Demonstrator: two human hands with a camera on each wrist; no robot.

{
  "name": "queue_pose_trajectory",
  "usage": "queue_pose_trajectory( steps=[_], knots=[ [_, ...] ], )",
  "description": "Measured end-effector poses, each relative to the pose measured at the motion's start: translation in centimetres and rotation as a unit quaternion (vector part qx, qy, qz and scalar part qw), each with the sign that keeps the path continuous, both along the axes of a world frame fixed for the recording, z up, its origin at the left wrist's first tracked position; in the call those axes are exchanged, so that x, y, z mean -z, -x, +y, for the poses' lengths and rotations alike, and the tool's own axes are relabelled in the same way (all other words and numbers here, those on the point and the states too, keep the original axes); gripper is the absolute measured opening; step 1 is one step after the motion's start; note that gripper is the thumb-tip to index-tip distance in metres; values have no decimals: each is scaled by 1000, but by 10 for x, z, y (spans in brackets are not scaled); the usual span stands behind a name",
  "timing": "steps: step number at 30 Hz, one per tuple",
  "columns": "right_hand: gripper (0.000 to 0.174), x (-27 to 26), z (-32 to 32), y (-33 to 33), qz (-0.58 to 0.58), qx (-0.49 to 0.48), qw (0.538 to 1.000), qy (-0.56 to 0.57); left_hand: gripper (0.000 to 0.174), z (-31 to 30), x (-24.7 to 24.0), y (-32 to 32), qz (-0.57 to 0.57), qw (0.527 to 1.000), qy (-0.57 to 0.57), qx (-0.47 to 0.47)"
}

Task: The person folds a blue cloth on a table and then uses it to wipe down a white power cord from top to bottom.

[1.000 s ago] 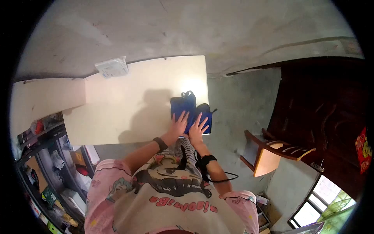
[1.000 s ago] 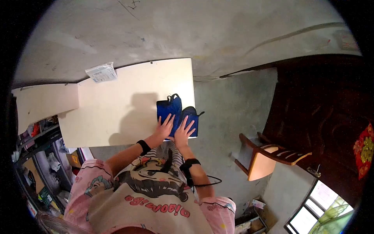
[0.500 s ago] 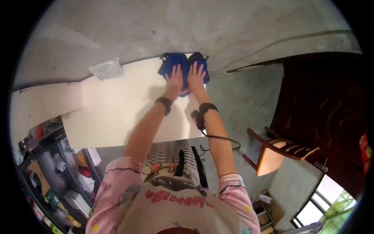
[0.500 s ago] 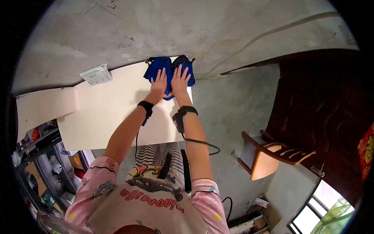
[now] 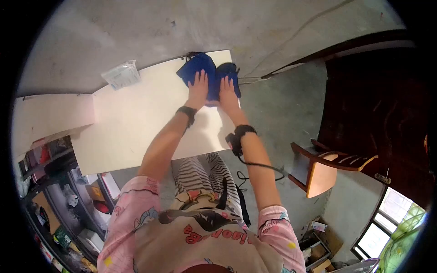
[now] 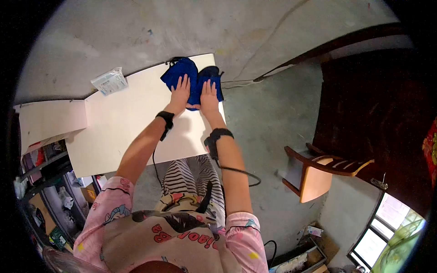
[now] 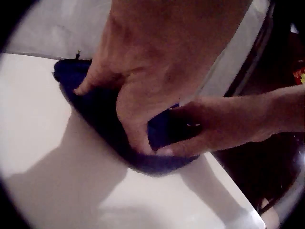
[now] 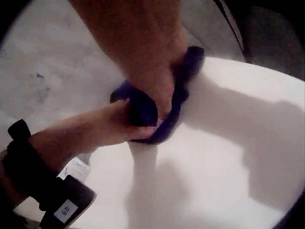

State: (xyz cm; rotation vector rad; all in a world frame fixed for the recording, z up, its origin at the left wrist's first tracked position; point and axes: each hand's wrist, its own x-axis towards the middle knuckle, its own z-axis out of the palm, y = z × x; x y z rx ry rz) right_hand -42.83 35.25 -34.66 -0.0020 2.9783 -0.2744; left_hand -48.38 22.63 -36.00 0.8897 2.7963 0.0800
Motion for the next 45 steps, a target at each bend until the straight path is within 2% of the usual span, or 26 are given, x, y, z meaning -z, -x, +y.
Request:
queue_pose_trajectory(
  steps=[2, 4, 6, 7, 8, 10, 11, 13, 15, 19, 23, 24, 25, 26, 28, 30, 32, 34, 35, 38, 40, 41, 42, 43, 44, 45],
  knots=[
    [93, -12, -11, -30, -22, 4, 1000, 10, 114, 3, -10, -29, -1, 999, 24, -23],
    [87, -17, -19, -56, -44, -42, 996, -71, 115, 5, -18, -57, 15, 999, 47, -21],
    [95, -8, -29, -86, -57, -34, 991, -115, 104, 1, -34, -84, -45, 995, 85, 9],
    [93, 2, -32, -103, -57, -22, 991, -120, 82, -8, -13, -105, 51, 996, 67, 27],
    [92, -6, -37, -117, -82, 25, 995, -44, 61, -13, -15, -122, 45, 998, 22, 22],
    [75, -52, -52, -137, -171, 2, 981, -96, 51, -20, 0, -157, 58, 998, 21, 11],
    [75, -37, -58, -152, -170, 4, 981, -95, 53, -27, 1, -172, 54, 998, 18, 20],
    [53, 11, -67, -180, -17, 77, 988, -133, 54, -35, 5, -193, 52, 998, 16, 28],
    [50, 8, -73, -183, -1, 87, 986, -143, 54, -38, 9, -198, 114, 992, 38, 42],
    [46, 14, -80, -183, -6, 98, 981, -167, 42, -38, 5, -197, 81, 996, 22, 20],
    [47, 1, -80, -172, -35, 105, 985, -130, 54, -49, -28, -184, 65, 993, 79, 57],
    [47, -4, -80, -164, -47, 111, 987, -102, 67, -55, -54, -171, -30, 998, 52, 36],
    [52, -1, -80, -155, -47, 82, 982, -161, 81, -60, -65, -159, -124, 992, 24, 12],
    [52, 2, -77, -144, -47, 76, 983, -158, 81, -66, -57, -152, -125, 992, 26, 6],
    [68, -16, -69, -97, -52, 29, 998, 2, 101, -76, -34, -132, -44, 996, 45, -68],
    [93, -17, -71, -45, -42, -31, 999, -14, 102, -81, -34, -93, -26, 992, 66, -100],
    [106, 44, -76, 4, 222, -60, 964, -132, 105, -90, -17, -56, 28, 990, 32, -133],
    [113, -6, -74, 49, 26, -115, 992, -36, 107, -94, -15, -21, 33, 990, 12, -136],
    [118, -6, -74, 69, 20, -127, 991, -26, 107, -94, -14, -2, 43, 989, 6, -142],
    [118, 4, -90, 92, -4, -99, 993, -71, 108, -95, -14, 20, 13, 985, 28, -169],
    [112, -1, -84, 66, 5, -117, 993, 6, 107, -93, -17, 10, 30, 988, 25, -148],
    [107, -1, -81, 44, 19, -124, 991, 45, 104, -97, 10, -7, 124, 984, 19, -126],
    [86, 21, -80, 15, 61, -149, 987, -6, 95, -95, -11, -27, 68, 990, 11, -120],
    [69, 20, -83, -16, 57, -150, 987, -25, 89, -91, -1, -46, 16, 992, 7, -128],
    [52, 22, -87, -45, 82, -132, 988, -15, 90, -90, -27, -80, 63, 992, 72, -79],
    [52, 14, -91, -67, 55, -123, 991, -5, 94, -91, 3, -106, 146, 986, 19, -75]
  ],
)
